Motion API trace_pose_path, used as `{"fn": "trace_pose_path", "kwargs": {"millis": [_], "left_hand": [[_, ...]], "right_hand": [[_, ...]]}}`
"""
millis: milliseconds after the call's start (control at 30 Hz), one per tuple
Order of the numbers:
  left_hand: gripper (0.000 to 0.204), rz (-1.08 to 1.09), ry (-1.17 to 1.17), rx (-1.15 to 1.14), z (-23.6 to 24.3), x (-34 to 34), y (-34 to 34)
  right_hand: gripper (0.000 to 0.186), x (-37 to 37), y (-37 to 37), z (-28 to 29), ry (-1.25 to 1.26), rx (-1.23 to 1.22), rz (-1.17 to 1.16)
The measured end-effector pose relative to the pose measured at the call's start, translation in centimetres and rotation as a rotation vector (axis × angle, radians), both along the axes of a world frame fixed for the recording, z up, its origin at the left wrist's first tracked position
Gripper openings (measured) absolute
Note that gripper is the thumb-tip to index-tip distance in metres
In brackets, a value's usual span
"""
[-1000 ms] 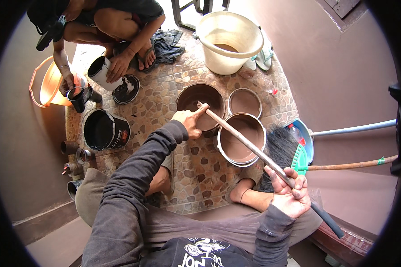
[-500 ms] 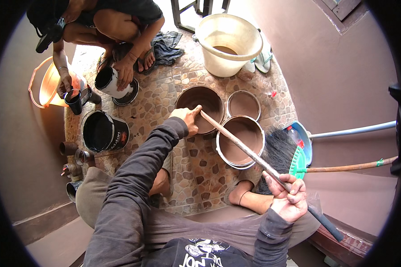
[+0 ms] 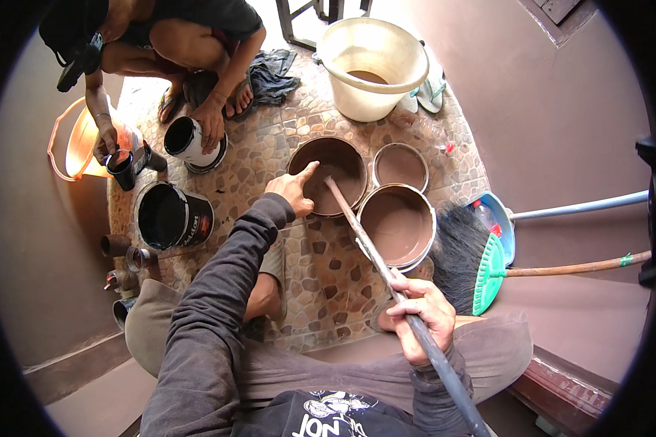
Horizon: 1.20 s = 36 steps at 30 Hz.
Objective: The person sits on the floor and pours liquid from a white bucket into a paint can, then stirs the contents with a long stick. They continue stirring the paint in the can while another person works nearby with separate containers.
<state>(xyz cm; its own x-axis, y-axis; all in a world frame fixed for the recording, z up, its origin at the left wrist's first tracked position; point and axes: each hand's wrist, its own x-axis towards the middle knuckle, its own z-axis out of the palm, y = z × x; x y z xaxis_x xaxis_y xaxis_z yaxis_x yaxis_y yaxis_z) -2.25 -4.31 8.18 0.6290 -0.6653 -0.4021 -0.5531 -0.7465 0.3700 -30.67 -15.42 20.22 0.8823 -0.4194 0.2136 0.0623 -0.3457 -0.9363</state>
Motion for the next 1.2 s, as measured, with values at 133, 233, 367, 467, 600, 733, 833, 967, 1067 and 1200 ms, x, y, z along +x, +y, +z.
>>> {"fn": "trace_pose_path", "kwargs": {"millis": [133, 233, 367, 467, 600, 733, 833, 967, 1067, 1200], "left_hand": [[0.084, -0.028, -0.007, -0.050, -0.4, -0.9, 0.6], [0.086, -0.014, -0.054, -0.145, -0.7, -1.2, 1.2], [0.086, -0.001, -0.098, -0.332, -0.7, -2.3, 1.6], [0.089, -0.117, -0.112, -0.355, -0.7, -4.1, 1.1], [0.089, -0.169, -0.075, -0.446, -0.4, -5.9, 0.0], [0.093, -0.194, -0.040, -0.367, -0.2, -6.4, -0.3], [0.094, -0.202, -0.042, -0.349, -0.4, -6.4, -0.4], [0.092, -0.186, -0.080, -0.331, -0.8, -6.1, -0.4], [0.093, -0.191, -0.086, -0.293, -1.0, -5.5, -0.3], [0.093, -0.199, -0.061, -0.160, -1.1, -4.5, -0.4]], "right_hand": [[0.020, 0.3, 0.4, -0.8, -0.035, 0.030, 0.003], [0.016, 0.2, 0.7, -1.2, -0.051, 0.070, -0.043], [0.012, 0.0, 0.7, -1.6, -0.105, 0.169, -0.188], [0.010, -0.2, 0.4, -1.9, -0.147, 0.303, -0.239], [0.009, -0.3, 0.3, -2.0, -0.172, 0.341, -0.253], [0.009, -0.2, 0.5, -1.9, -0.221, 0.469, -0.312], [0.009, -0.2, 0.5, -1.8, -0.276, 0.595, -0.329], [0.011, -0.8, -0.1, -1.6, -0.372, 0.844, -0.404], [0.013, -1.6, -0.9, -1.5, -0.402, 1.003, -0.487], [0.014, -2.6, -2.3, -1.0, -0.409, 1.087, -0.531]]}}
